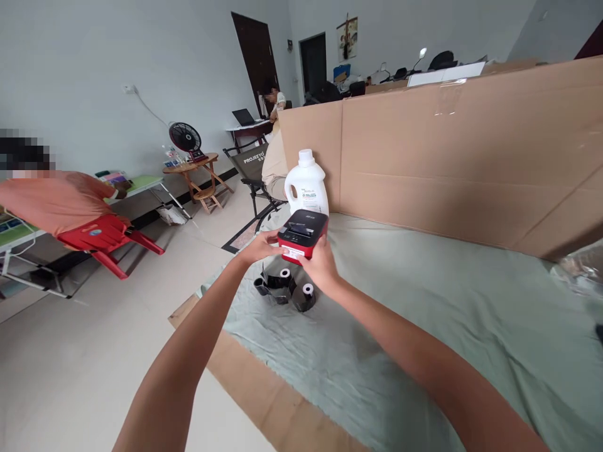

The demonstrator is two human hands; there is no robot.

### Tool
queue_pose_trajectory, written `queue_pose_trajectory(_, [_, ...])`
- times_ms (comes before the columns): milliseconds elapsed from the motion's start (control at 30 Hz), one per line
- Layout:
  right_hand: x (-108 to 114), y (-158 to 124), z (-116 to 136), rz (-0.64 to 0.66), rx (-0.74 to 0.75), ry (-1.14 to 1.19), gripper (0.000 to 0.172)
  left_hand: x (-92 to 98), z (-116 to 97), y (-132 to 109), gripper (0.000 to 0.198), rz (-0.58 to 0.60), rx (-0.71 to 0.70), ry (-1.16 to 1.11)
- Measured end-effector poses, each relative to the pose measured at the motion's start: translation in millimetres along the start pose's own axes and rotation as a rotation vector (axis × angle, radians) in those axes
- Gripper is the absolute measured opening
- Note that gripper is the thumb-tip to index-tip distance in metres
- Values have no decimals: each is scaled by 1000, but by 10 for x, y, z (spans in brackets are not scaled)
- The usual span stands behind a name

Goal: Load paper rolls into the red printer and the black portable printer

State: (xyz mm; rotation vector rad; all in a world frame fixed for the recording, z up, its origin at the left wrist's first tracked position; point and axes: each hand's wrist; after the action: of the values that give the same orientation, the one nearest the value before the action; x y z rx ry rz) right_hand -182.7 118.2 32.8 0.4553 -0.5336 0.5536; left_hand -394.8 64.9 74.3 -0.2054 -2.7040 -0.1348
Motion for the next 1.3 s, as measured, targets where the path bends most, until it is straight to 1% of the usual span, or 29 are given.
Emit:
queue_pose_trajectory(67, [-264,190,59,31,-102,1,84,215,166,-50,66,-12,37,4])
queue_pose_trajectory(133, [-466,333,100,76,-129,-8,88,363,312,-79,66,-29,66,3])
queue_pose_trajectory(200, [-604,439,110,104,-122,-29,91,458,457,-78,68,-42,82,-3])
queue_pose_trajectory(300, [-711,543,73,115,-109,-69,93,528,680,-36,68,-32,117,-30])
queue_pose_trajectory(400, [-728,608,31,127,-116,-87,92,540,844,24,69,-15,122,-51])
queue_pose_trajectory(467, [-711,645,24,137,-130,-93,89,534,885,61,69,-15,104,-52])
queue_pose_trajectory(533, [-679,670,30,149,-138,-91,87,523,870,86,68,-15,102,-52])
queue_pose_trajectory(600, [-610,650,25,170,-132,-75,83,507,822,93,70,-11,137,-56])
queue_pose_trajectory(667, [-454,527,-27,193,-115,-51,77,481,766,64,75,-21,185,-44])
queue_pose_trajectory(700, [-323,408,-84,190,-91,-41,71,459,738,29,77,-50,206,-15])
queue_pose_trajectory(733, [-147,244,-170,172,-63,-39,64,426,707,-23,79,-105,228,33])
queue_pose_trajectory(767, [78,33,-285,132,-18,-45,57,378,670,-93,80,-185,251,98])
queue_pose_trajectory(800, [354,-226,-429,73,33,-63,50,311,623,-181,79,-280,273,174])
queue_pose_trajectory(833, [676,-531,-596,6,53,-99,45,221,560,-286,76,-381,300,257])
queue_pose_trajectory(867, [1033,-875,-775,-61,39,-150,42,109,480,-402,70,-477,324,332])
queue_pose_trajectory(933, [1795,-1648,-1120,-226,-74,-316,41,-172,271,-647,55,-584,319,463])
queue_pose_trajectory(1000, [2509,-2438,-1386,-408,-264,-502,42,-501,20,-862,40,-637,323,581])
queue_pose_trajectory(1033, [2813,-2795,-1483,-477,-373,-581,44,-676,-109,-938,37,-655,277,628])
queue_pose_trajectory(1067, [3069,-3103,-1562,-540,-480,-641,48,-858,-236,-985,40,-661,201,675])
queue_pose_trajectory(1100, [3275,-3352,-1629,-582,-581,-683,54,-1048,-356,-1000,42,-673,118,712])
queue_pose_trajectory(1133, [3431,-3535,-1691,-608,-672,-707,62,-1245,-468,-981,44,-663,37,717])
queue_pose_trajectory(1167, [3540,-3651,-1751,-614,-752,-708,71,-1448,-571,-930,44,-635,-55,713])
queue_pose_trajectory(1200, [3607,-3706,-1808,-600,-821,-686,80,-1655,-666,-852,41,-589,-153,700])
queue_pose_trajectory(1233, [3640,-3709,-1861,-573,-877,-652,90,-1861,-752,-750,37,-517,-250,684])
queue_pose_trajectory(1300, [3634,-3607,-1935,-505,-964,-589,105,-2259,-908,-504,28,-337,-427,670])
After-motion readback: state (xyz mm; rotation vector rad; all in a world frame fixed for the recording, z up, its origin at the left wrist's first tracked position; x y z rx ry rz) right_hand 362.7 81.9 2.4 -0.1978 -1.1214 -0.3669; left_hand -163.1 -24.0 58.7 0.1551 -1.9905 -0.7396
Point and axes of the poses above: each hand's wrist, its own y-axis towards the middle knuckle, its own x-axis out of the back of the hand, z = x × y, and after that the axes turned 10 degrees about z, right-handed
